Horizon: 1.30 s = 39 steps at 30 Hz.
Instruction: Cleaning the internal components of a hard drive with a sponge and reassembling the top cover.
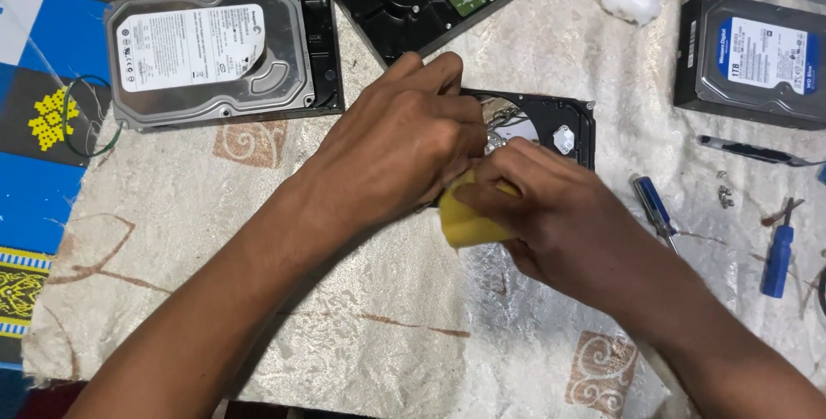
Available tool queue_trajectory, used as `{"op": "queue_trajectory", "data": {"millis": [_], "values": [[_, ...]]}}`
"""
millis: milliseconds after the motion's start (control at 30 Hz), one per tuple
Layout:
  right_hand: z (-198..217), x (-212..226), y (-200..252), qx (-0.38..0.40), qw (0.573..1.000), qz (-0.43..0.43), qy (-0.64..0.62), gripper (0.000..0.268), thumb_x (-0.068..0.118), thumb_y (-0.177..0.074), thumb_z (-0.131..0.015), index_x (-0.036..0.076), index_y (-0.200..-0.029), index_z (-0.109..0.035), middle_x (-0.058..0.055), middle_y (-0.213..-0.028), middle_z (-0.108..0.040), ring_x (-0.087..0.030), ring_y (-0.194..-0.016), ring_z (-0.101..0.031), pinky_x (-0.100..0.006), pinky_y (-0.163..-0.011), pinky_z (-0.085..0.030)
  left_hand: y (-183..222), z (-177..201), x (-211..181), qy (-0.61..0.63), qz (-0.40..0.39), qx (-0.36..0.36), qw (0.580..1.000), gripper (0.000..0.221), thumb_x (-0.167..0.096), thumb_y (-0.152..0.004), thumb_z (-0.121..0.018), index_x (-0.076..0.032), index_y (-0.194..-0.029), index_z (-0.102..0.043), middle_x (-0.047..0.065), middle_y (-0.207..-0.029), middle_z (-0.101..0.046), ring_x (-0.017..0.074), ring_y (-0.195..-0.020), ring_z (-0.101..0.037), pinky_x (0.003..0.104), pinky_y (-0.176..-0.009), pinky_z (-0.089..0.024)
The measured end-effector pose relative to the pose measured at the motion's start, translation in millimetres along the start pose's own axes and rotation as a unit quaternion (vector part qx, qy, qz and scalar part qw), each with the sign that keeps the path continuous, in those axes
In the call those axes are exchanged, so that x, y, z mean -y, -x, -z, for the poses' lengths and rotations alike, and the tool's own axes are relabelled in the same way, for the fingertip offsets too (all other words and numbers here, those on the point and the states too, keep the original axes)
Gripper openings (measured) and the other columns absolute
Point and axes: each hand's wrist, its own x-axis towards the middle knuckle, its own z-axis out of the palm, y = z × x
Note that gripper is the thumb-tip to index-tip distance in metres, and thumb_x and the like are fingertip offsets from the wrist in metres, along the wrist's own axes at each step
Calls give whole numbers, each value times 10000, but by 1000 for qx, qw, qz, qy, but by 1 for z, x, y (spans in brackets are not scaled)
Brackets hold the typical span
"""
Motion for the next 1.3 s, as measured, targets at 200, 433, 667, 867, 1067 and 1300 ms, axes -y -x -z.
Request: {"op": "queue_trajectory", "data": {"millis": [200,433,667,867,1067,1300], "values": [[46,-4,11,20,994,-96,53,569,38,-597,-867,153,-1139,-736,-61,-1102,-676,-234,-900,-686,-358,-730,-574,1,2,-3,-39,8,11,999,253,-242,-924,-807,-111,-724,-725,-22,-787,-751,268,-933,-543,426,-691,-404],[7,-5,10,-38,999,21,32,709,-22,-687,-863,162,-1294,-548,-149,-1104,-636,-268,-874,-643,-389,-660,-565,1,-1,-1,-44,-2,-5,999,279,-281,-944,-788,-119,-726,-722,-35,-717,-702,262,-907,-541,419,-679,-379],[56,-8,29,58,993,-95,45,398,109,-716,-832,197,-1096,-753,-44,-1089,-716,-208,-841,-725,-319,-699,-641,4,2,-4,-34,18,10,999,271,-282,-944,-796,-124,-742,-710,-19,-835,-766,260,-958,-548,434,-719,-424],[95,-30,63,-103,987,-117,29,291,-36,-945,-733,-36,-1235,-724,-193,-1154,-651,-289,-1021,-592,-373,-884,-457,9,-1,12,101,-15,-61,993,213,-118,-884,-825,-74,-1085,-771,51,-1086,-791,277,-1024,-581,442,-796,-472],[88,-28,36,-150,983,-86,63,282,-118,-932,-757,-165,-1209,-729,-282,-1100,-669,-323,-958,-607,-347,-740,-473,12,6,11,150,63,40,986,852,-414,-841,-808,-34,-1476,-386,206,-1452,-503,355,-1283,-438,517,-1015,-443],[41,-55,17,-157,983,-50,77,329,-72,-907,-856,-131,-1211,-744,-253,-1060,-669,-281,-833,-671,-273,-599,-579,12,8,13,174,145,138,964,1131,-517,-813,-842,-25,-1589,-182,266,-1607,-285,415,-1442,-286,590,-1133,-329]]}}
